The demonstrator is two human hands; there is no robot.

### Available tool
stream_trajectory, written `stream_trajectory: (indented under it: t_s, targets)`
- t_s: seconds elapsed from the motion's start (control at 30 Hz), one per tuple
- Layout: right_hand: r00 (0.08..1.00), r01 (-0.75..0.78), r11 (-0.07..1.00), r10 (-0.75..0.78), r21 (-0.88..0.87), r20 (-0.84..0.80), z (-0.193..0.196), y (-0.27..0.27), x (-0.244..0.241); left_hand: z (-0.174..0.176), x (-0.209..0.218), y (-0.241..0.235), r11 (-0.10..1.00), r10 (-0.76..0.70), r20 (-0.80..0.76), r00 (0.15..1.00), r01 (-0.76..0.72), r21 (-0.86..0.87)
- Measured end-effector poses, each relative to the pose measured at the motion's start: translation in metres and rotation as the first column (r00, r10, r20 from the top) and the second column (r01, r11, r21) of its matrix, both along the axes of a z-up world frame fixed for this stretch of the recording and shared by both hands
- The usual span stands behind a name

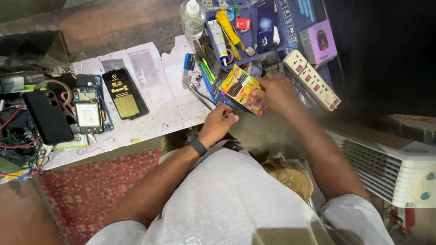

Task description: The person wipes the back and sides of a black smartphone using a blue plastic tool. They repeatedly rub the device's surfaces and edges, then place it on the table and continue wiping another section.

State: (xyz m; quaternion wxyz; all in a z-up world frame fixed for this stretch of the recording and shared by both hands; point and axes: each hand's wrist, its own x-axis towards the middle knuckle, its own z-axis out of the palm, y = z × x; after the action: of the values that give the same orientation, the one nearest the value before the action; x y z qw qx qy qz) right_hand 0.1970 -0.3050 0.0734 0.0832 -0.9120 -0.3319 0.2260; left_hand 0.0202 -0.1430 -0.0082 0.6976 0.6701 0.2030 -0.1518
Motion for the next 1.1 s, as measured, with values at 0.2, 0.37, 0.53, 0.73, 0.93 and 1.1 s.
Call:
stream_trajectory:
  t_s: [0.2, 0.37, 0.53, 0.73, 0.93, 1.1]
  targets:
    - [0.979, 0.174, 0.946, -0.196, 0.274, 0.054, 0.015, 0.004, -0.041, 0.004, -0.054, 0.068, 0.982, 0.117, -0.091, 0.989, -0.101, 0.160]
    - [0.930, 0.183, 0.964, -0.107, 0.191, -0.352, -0.017, 0.093, -0.126, 0.004, -0.100, 0.137, 0.651, 0.462, 0.004, 0.887, -0.343, 0.678]
    - [0.889, 0.093, 0.915, 0.102, 0.393, -0.447, -0.103, 0.217, -0.155, -0.006, -0.088, 0.183, 0.269, 0.531, 0.079, 0.843, -0.257, 0.928]
    - [0.880, 0.305, 0.928, -0.189, 0.215, -0.435, -0.162, 0.305, -0.147, -0.020, -0.078, 0.210, 0.335, 0.564, -0.048, 0.825, -0.175, 0.926]
    - [0.858, 0.362, 0.925, -0.283, 0.114, -0.429, -0.163, 0.320, -0.153, -0.035, -0.091, 0.212, 0.498, 0.473, -0.066, 0.879, -0.204, 0.843]
    - [0.778, 0.475, 0.879, -0.397, 0.042, -0.486, -0.152, 0.317, -0.152, -0.029, -0.099, 0.211, 0.607, 0.403, -0.049, 0.914, -0.227, 0.762]
